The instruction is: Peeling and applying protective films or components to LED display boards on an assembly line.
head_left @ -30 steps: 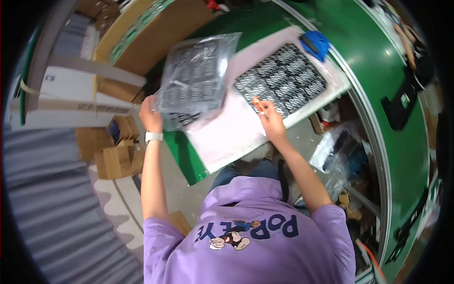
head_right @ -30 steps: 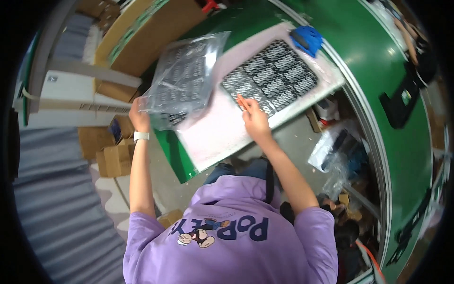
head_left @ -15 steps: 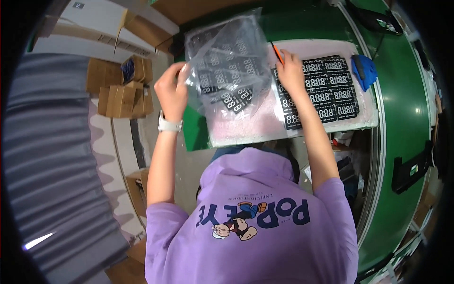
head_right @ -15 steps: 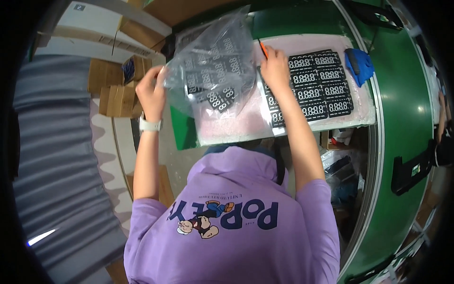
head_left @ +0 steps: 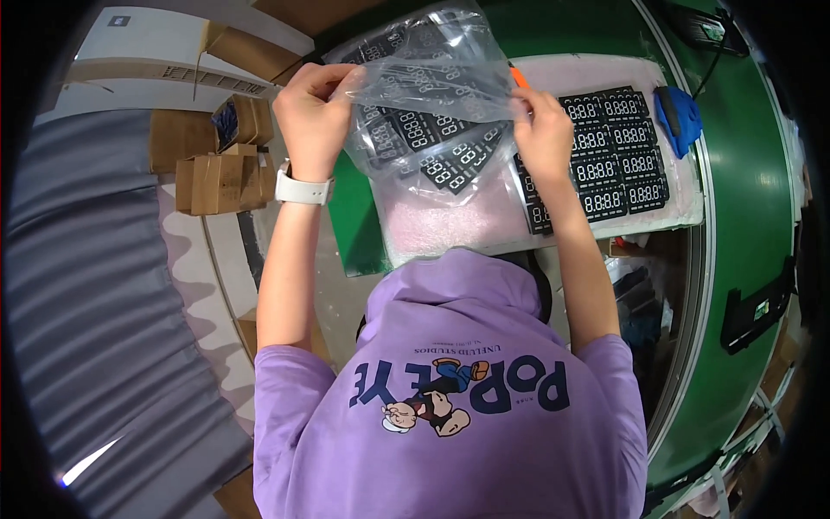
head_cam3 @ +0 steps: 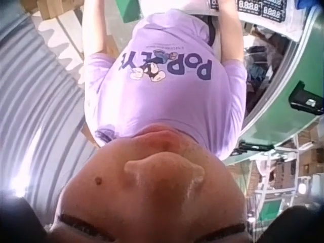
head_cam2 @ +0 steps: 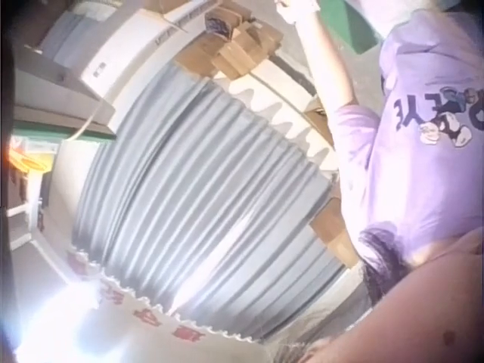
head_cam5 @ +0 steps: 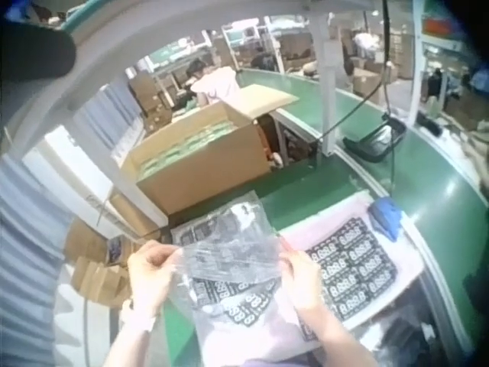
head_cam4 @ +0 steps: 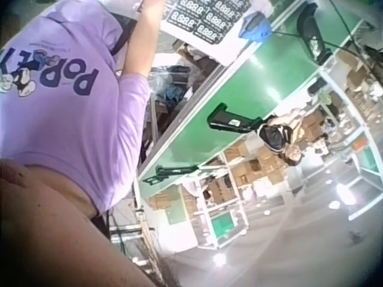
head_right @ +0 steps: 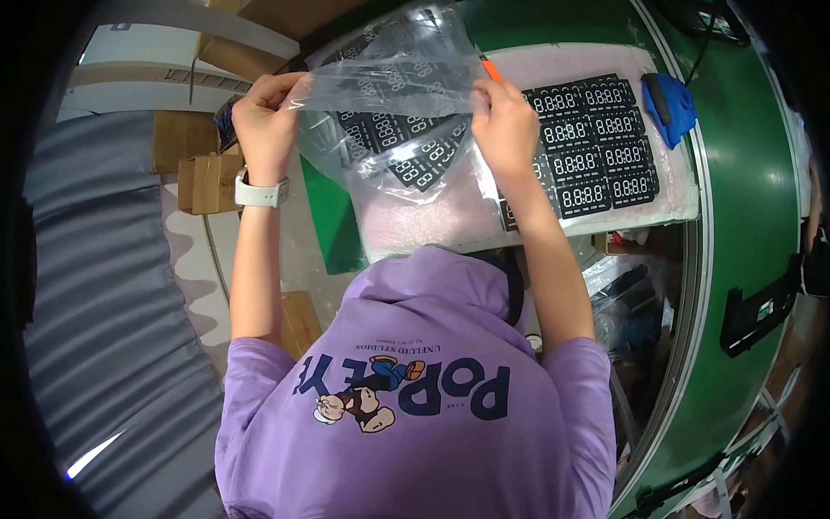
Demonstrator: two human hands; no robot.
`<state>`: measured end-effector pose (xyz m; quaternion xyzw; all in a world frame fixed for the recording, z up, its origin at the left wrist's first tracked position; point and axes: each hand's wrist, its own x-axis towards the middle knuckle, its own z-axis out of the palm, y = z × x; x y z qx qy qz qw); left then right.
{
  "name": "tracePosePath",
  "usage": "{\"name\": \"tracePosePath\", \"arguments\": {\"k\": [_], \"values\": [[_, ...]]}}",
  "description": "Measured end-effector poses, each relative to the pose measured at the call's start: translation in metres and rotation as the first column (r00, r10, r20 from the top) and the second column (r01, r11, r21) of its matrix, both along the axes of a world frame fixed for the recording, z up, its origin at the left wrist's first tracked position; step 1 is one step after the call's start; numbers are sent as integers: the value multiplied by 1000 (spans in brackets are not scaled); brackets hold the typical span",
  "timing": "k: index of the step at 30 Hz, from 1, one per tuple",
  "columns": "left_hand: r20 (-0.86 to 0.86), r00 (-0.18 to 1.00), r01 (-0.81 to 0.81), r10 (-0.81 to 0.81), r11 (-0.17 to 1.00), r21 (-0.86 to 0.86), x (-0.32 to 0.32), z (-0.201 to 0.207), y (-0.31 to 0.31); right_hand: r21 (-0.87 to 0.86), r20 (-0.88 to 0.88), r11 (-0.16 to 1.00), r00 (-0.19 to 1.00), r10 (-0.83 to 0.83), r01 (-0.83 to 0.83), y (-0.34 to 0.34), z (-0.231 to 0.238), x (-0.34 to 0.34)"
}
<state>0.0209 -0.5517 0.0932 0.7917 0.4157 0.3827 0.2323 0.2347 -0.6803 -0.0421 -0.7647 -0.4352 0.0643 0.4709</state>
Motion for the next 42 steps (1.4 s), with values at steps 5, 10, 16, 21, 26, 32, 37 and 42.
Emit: {"name": "tracePosePath", "arguments": {"k": [5, 10, 16, 21, 26, 32, 37, 42], "values": [[-78, 991, 94, -105, 986, -135, 11, 2, -3, 130, -310, 991, 950, 24, 17, -8, 22, 9], [-466, 778, 344, -421, 906, -246, -19, -13, -7, -135, 223, 900, 872, 436, -415, -55, 5, 19], [-406, 772, 159, -490, 766, -623, -90, -50, -34, -387, -288, 916, 957, -12, -104, -132, -10, 75], [-361, 904, 106, -227, 939, -326, -82, -115, -77, -336, -503, 864, 847, 172, -375, -119, -14, 35], [-349, 891, -305, 291, 952, 14, -41, -172, -131, -412, -53, 911, 999, -4, -18, -41, -17, 10], [-408, 860, -252, 306, 951, 180, -57, -65, -66, -48, 179, 988, 972, 153, -147, -1, 69, 30], [-271, 930, -255, 247, 967, 5, -51, -18, -67, 8, 437, 990, 891, 126, -144, -47, 121, 9], [-127, 982, -159, 136, 968, -194, -11, -39, -89, -306, -45, 712, 756, 653, -633, -82, 20, -27]]}}
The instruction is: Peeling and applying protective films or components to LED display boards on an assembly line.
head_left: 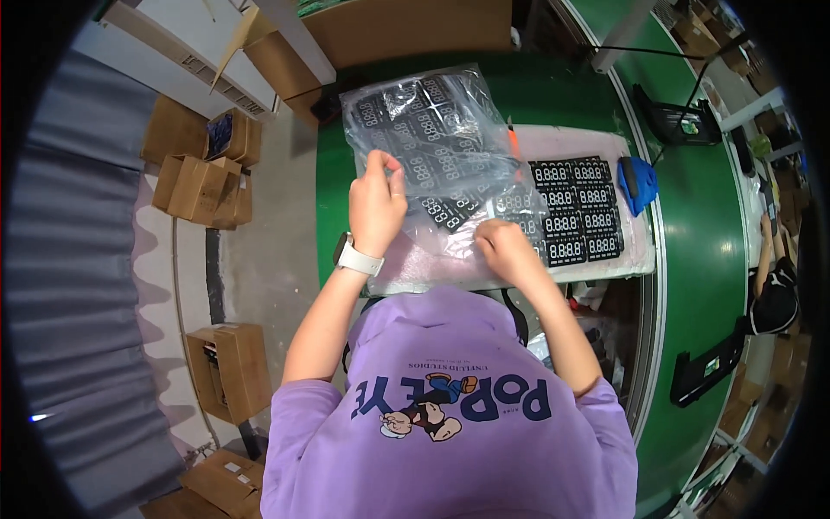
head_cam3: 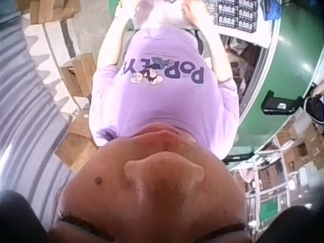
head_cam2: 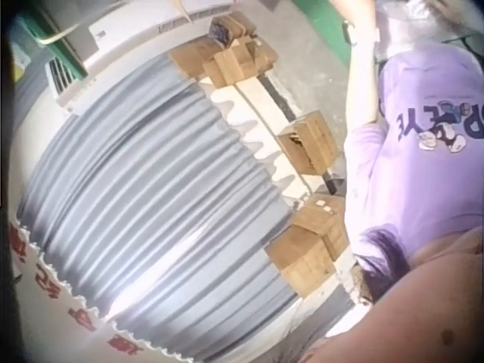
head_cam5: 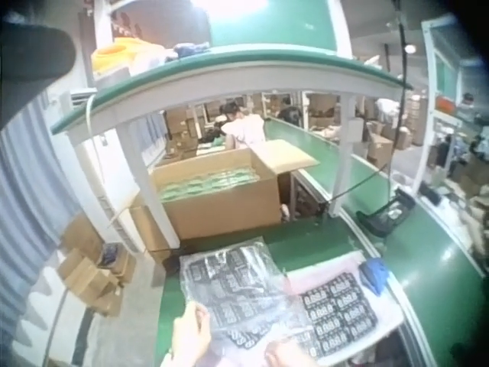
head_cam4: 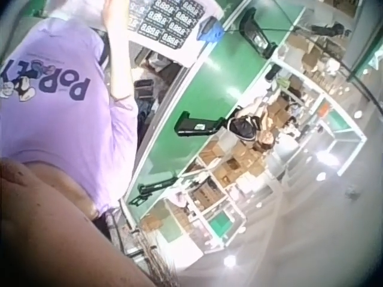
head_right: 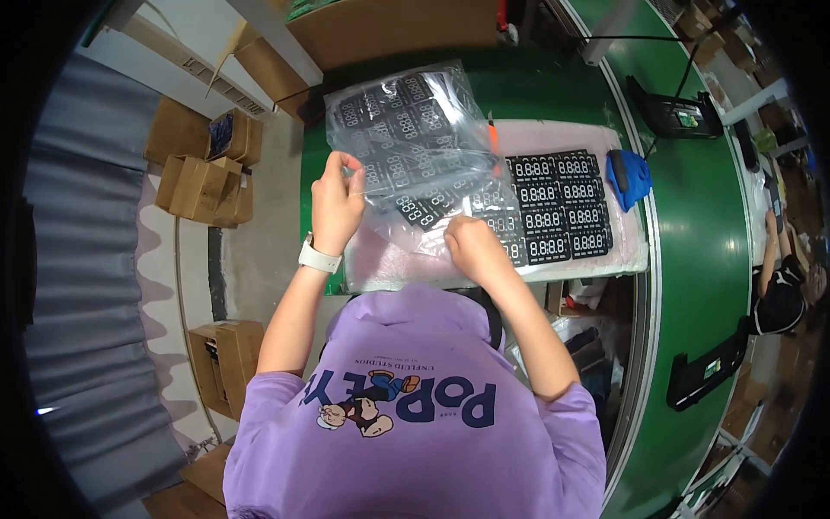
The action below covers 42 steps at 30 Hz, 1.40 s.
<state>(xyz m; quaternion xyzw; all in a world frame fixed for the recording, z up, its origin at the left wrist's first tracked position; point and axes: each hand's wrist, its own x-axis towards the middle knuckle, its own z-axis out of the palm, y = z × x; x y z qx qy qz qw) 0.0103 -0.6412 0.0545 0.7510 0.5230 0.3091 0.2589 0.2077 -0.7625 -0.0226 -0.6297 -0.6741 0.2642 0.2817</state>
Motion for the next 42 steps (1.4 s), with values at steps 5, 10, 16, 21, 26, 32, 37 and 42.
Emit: {"name": "tracePosePath", "arguments": {"k": [5, 10, 16, 21, 26, 32, 37, 42], "values": [[-4, 984, 179, -179, 983, 41, 9, 12, -18, 70, -37, 831, 834, -550, 551, 34, -69, -3], [105, 940, 336, -326, 938, -91, 9, 0, -44, -118, -346, 702, 633, -692, 702, 43, -73, 27], [162, 922, 350, -351, 936, 35, 20, -26, -54, -713, -539, 613, 292, -790, 341, 54, -55, -10], [181, 903, 391, -391, 920, 37, 31, -30, -59, -597, -696, 731, 239, -677, 331, 68, -124, -34], [259, 911, 374, -321, 908, -189, 6, -21, -54, -450, -470, 835, 712, -523, 316, 77, -64, -43], [282, 905, 385, -318, 894, -228, -8, -28, -46, -432, -373, 901, 915, -153, -25, 89, -80, -28], [459, 882, 103, 112, 902, -418, -81, -15, -24, -54, -519, 988, 849, 98, -147, -17, 55, 21], [386, 867, -133, 316, 892, -433, -115, -9, -14, -174, -73, 725, 726, -684, 666, -82, 19, 159]]}}
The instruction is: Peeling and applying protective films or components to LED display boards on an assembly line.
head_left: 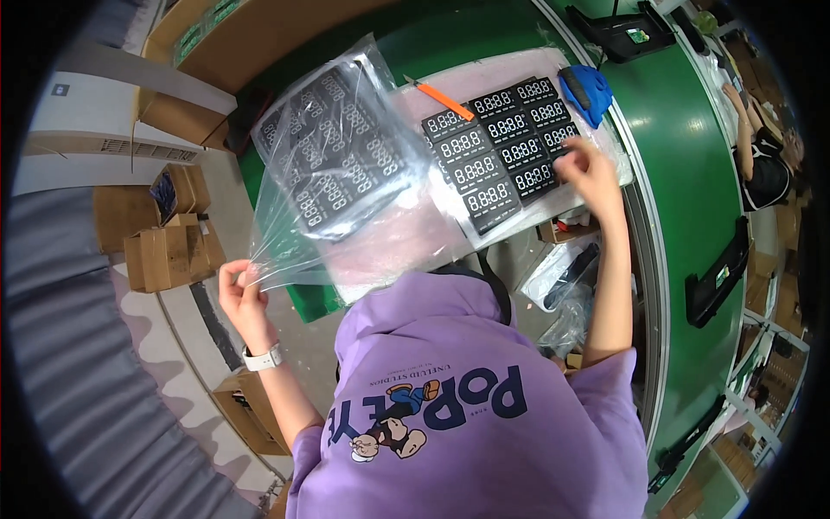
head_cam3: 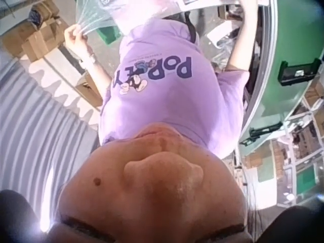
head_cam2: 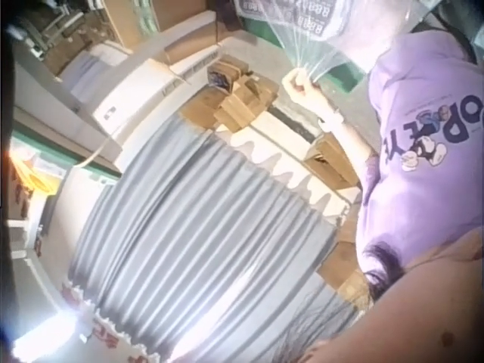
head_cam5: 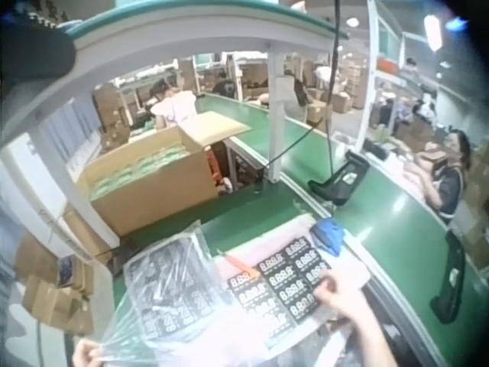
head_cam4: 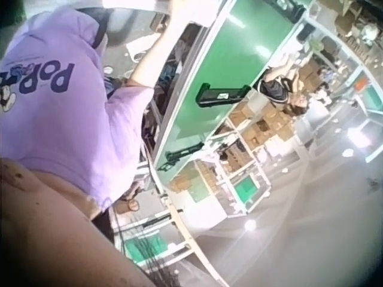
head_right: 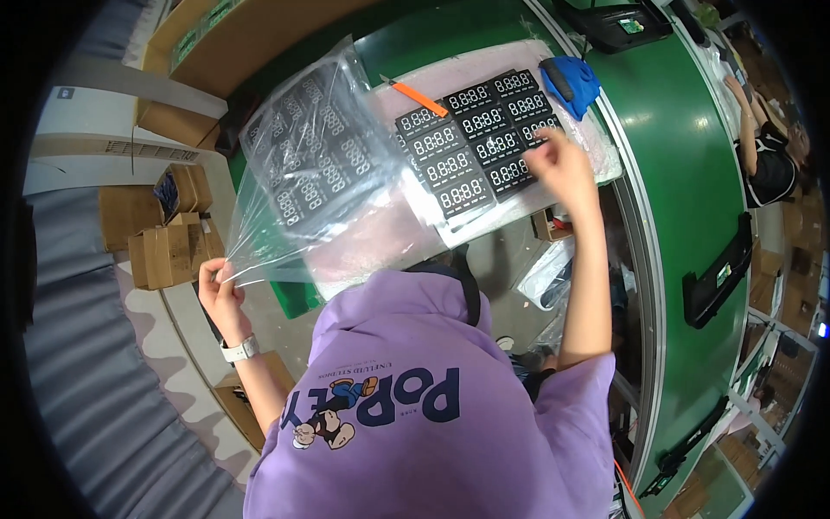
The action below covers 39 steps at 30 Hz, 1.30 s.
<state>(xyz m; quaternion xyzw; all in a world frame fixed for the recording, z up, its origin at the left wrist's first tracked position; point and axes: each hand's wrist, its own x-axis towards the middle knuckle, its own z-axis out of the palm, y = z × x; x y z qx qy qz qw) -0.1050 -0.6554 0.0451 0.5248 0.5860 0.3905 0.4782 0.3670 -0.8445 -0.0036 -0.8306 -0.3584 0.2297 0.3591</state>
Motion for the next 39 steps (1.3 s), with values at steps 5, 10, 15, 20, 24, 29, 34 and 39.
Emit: {"name": "tracePosePath", "arguments": {"k": [5, 10, 15, 20, 24, 29, 34, 39], "values": [[-432, 856, 259, -284, 959, -116, -17, -3, 9, -269, 509, 924, 854, -103, 272, -3, -108, 85], [-650, 694, 618, -311, 720, 315, 70, 26, -12, -493, 418, 850, 908, 43, 187, 13, -90, 87], [-884, 304, 833, -356, 550, 65, 182, -63, -35, -520, 326, 848, 941, 86, 103, 19, -89, 90], [-927, 168, 796, -336, 601, -74, 100, -135, -5, -591, 556, 780, 805, 209, 206, 43, -59, 52], [-840, 166, 855, -517, 500, -139, 77, -108, 10, -60, 526, 976, 824, 211, -211, 124, -64, 19], [-862, 68, 879, -502, 439, -186, 164, -48, 7, -143, 464, 980, 865, 192, -141, 229, -107, -29], [-786, 288, 955, -546, 223, 195, 255, -114, -41, -268, 634, 944, 703, 322, -191, 236, -126, -11], [-790, 254, 966, -557, 188, 179, 264, -164, -46, 329, 142, 941, 980, -137, 83, 161, -95, 38]]}}
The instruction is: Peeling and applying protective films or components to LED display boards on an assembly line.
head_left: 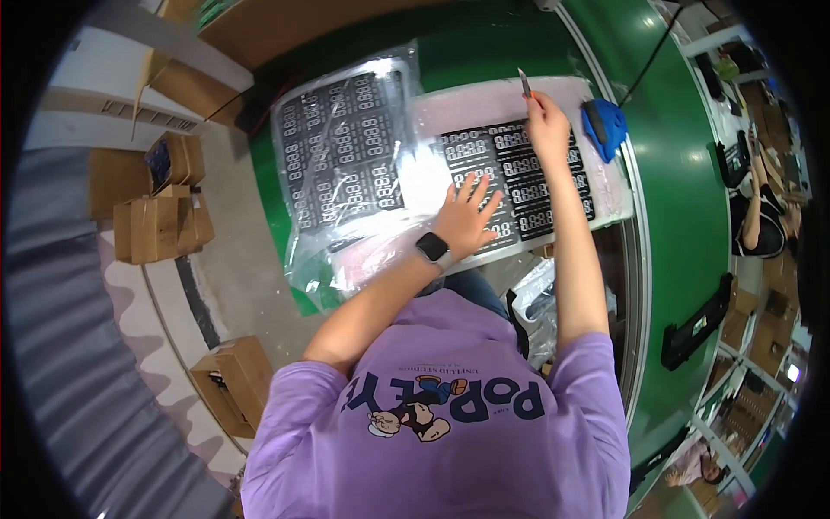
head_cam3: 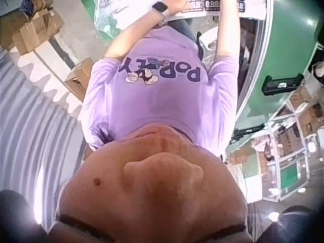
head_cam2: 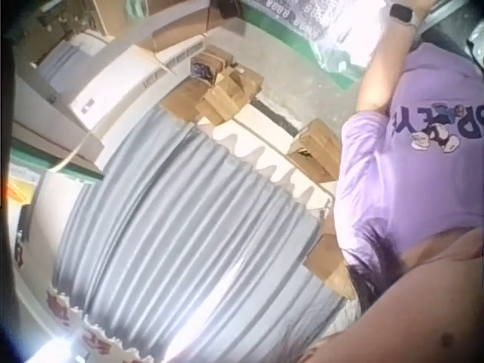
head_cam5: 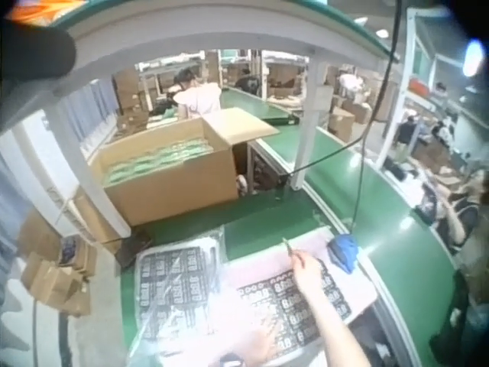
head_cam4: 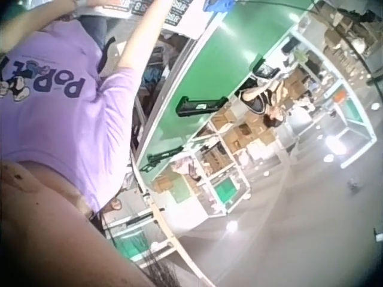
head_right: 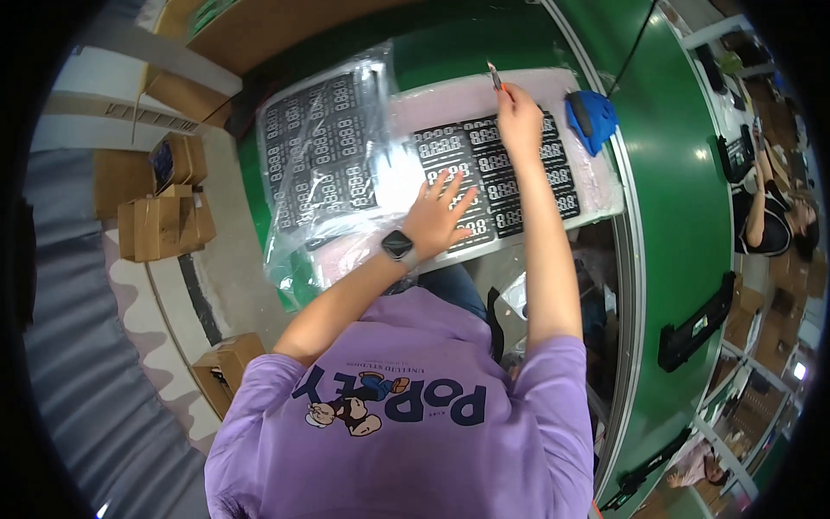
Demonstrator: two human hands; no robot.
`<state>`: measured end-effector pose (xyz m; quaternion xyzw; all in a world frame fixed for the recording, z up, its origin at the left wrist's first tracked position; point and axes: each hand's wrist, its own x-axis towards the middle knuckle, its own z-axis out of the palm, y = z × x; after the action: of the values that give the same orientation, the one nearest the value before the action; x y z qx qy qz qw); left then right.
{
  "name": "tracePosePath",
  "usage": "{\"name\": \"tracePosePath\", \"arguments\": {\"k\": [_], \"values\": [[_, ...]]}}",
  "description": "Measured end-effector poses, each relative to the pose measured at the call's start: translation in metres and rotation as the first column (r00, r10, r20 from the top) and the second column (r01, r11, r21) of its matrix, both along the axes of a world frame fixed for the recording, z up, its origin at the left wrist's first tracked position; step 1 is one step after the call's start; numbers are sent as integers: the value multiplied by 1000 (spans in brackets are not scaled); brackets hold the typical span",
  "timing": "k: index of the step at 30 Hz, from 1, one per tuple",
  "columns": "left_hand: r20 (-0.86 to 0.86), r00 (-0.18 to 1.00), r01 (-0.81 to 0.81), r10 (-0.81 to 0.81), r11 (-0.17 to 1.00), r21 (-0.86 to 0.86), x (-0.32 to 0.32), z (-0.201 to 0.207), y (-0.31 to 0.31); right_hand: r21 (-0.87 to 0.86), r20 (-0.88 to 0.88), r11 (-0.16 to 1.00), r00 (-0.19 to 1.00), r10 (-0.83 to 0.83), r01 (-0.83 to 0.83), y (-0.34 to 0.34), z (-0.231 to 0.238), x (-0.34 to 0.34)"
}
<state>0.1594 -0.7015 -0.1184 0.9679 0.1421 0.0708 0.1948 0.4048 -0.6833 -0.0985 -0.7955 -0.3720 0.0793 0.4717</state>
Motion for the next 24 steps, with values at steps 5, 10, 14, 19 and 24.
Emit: {"name": "tracePosePath", "arguments": {"k": [5, 10, 14, 19, 24], "values": [[-134, 991, -23, 10, 995, -96, 5, 38, 16, -194, -367, 976, 930, 21, -98, -99, 4, 44], [172, 945, -249, 277, 953, -171, 78, 25, 27, -201, -3, 964, 984, 177, -174, -104, -21, 68], [315, 796, -447, 516, 853, -269, 140, -6, 36, -213, 123, 960, 970, 209, -180, -74, -31, 67], [372, 722, -591, 583, 800, -108, 161, -27, 27, -267, 252, 945, 933, 255, -187, -50, -36, 83], [344, 791, -493, 505, 860, -129, 139, -28, 13, -246, 161, 926, 931, 329, -285, -63, -36, 84]]}}
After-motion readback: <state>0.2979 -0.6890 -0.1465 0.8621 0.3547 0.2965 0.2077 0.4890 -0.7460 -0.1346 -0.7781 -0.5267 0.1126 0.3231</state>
